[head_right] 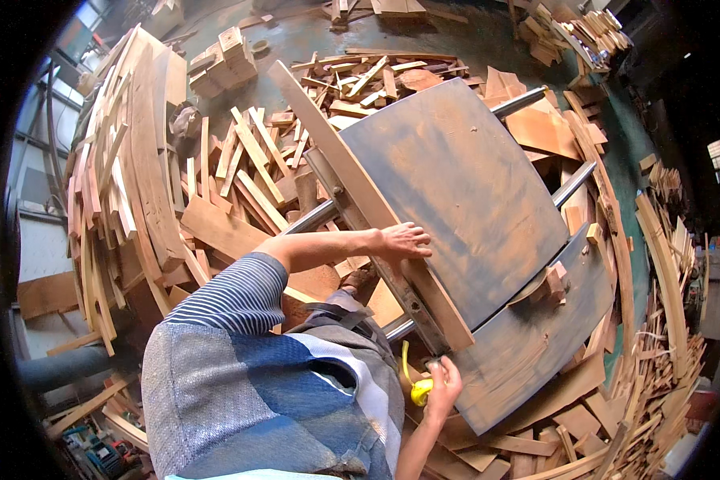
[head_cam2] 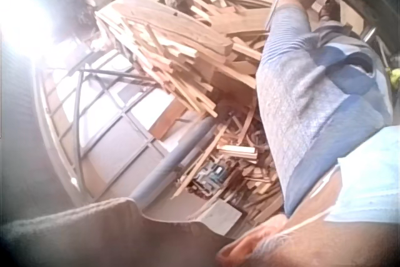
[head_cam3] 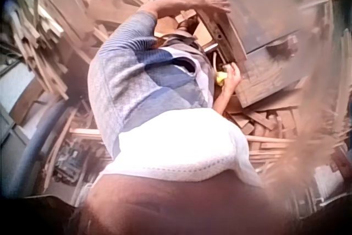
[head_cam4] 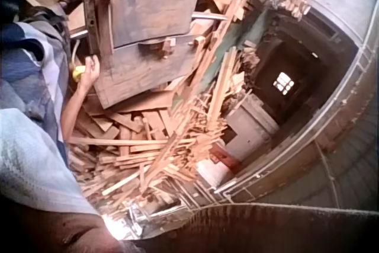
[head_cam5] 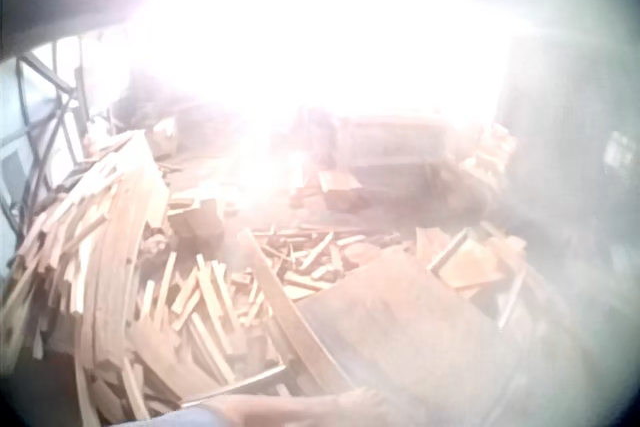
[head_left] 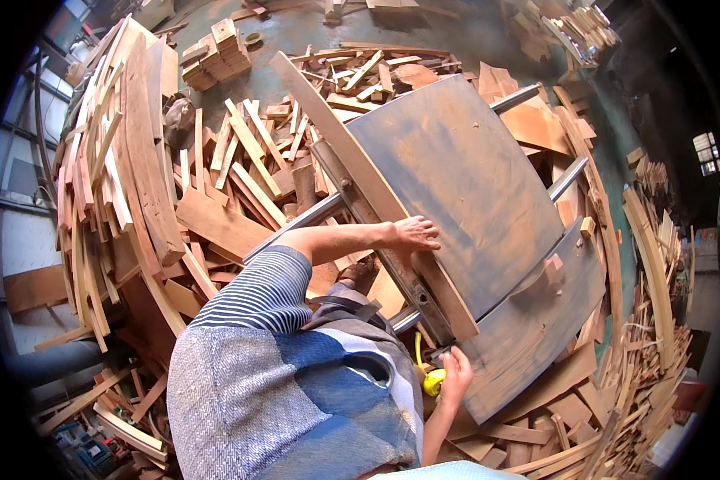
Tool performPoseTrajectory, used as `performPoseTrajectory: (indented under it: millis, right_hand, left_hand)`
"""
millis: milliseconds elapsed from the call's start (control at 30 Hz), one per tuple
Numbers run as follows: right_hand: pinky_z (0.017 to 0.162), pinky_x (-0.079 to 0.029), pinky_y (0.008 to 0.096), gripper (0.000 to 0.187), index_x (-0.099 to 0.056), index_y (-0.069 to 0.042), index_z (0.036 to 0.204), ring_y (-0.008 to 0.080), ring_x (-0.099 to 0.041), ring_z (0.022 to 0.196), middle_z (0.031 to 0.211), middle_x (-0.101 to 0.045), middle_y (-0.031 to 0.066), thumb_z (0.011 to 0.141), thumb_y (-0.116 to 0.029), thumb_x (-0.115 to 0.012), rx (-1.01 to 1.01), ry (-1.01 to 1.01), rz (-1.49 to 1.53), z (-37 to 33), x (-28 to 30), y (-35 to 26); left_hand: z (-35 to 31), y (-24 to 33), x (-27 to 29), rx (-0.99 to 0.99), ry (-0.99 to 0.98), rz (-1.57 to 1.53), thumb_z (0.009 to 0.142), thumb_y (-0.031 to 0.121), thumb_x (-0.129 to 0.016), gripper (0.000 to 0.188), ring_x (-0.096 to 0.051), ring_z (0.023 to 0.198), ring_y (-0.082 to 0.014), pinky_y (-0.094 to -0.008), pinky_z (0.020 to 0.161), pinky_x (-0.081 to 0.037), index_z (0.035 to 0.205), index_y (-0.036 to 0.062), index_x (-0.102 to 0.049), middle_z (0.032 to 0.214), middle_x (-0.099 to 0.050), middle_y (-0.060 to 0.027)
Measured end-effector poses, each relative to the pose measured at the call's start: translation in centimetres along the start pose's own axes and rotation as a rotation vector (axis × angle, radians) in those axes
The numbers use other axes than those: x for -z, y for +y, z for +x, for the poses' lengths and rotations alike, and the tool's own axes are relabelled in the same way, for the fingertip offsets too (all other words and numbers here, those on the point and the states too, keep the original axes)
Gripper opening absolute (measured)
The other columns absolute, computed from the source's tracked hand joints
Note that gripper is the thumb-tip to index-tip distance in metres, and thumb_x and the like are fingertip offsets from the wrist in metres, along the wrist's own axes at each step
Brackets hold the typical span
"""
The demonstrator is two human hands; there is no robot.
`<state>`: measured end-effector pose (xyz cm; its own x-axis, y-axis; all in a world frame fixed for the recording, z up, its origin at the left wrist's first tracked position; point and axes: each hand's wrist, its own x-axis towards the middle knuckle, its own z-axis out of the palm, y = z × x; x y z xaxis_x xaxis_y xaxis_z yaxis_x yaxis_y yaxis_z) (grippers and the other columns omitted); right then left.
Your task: The person measures a curved wooden plank and several straight wooden pieces on a workbench using a yellow tape measure, extending and retracting the tape to check different dimensions.
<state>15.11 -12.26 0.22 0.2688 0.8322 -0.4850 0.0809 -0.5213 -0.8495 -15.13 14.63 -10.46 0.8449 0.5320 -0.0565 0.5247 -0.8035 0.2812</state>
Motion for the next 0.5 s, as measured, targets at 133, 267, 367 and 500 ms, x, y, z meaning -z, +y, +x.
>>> performPoseTrajectory:
  millis: [133, 267, 367, 500]
  right_hand:
    - [0.087, -0.051, 0.0308, 0.038, -0.061, 0.010, 0.128, 0.0179, -0.065, 0.093, 0.101, -0.071, 0.0139, 0.094, -0.008, -0.067, -0.091, 0.170, 0.086, -3.0, 2.5, 4.4]
    - [0.087, -0.050, 0.0303, 0.035, -0.063, 0.009, 0.125, 0.0185, -0.066, 0.092, 0.099, -0.072, 0.0131, 0.095, -0.009, -0.065, -0.194, 0.323, 0.161, -7.1, 2.8, 5.5]
    - [0.087, -0.052, 0.0313, 0.032, -0.066, 0.007, 0.122, 0.0173, -0.067, 0.089, 0.099, -0.072, 0.0111, 0.095, -0.009, -0.067, -0.142, 0.351, 0.211, -8.3, 3.0, 8.6]
    - [0.090, -0.051, 0.0302, 0.035, -0.064, 0.007, 0.125, 0.0166, -0.067, 0.096, 0.102, -0.073, 0.0111, 0.097, -0.013, -0.066, -0.197, 0.383, 0.217, -9.1, 3.1, 9.9]
  left_hand:
    - [1.0, -2.9, 0.0, 0.037, -0.217, -0.082, 0.067, 0.063, -0.085, 0.069, -0.063, 0.105, -0.0323, -0.0452, 0.086, -0.052, 0.112, 0.0127, -0.067, 0.099, -0.070, -0.0099]
    - [0.7, -5.0, 4.5, 0.122, -0.421, -0.080, 0.074, 0.055, -0.083, 0.048, -0.072, 0.091, -0.0291, -0.0441, 0.074, -0.058, 0.100, 0.0163, -0.075, 0.093, -0.075, -0.0092]
    - [-2.2, -7.8, 5.7, 0.278, -0.443, -0.132, 0.077, 0.044, -0.084, 0.038, -0.071, 0.090, -0.0329, -0.0443, 0.075, -0.057, 0.100, 0.0155, -0.075, 0.093, -0.074, -0.0108]
    - [-4.1, -7.4, 3.9, 0.236, -0.306, -0.060, 0.076, 0.037, -0.082, 0.033, -0.069, 0.094, -0.0349, -0.0460, 0.077, -0.055, 0.097, 0.0128, -0.073, 0.095, -0.073, -0.0102]
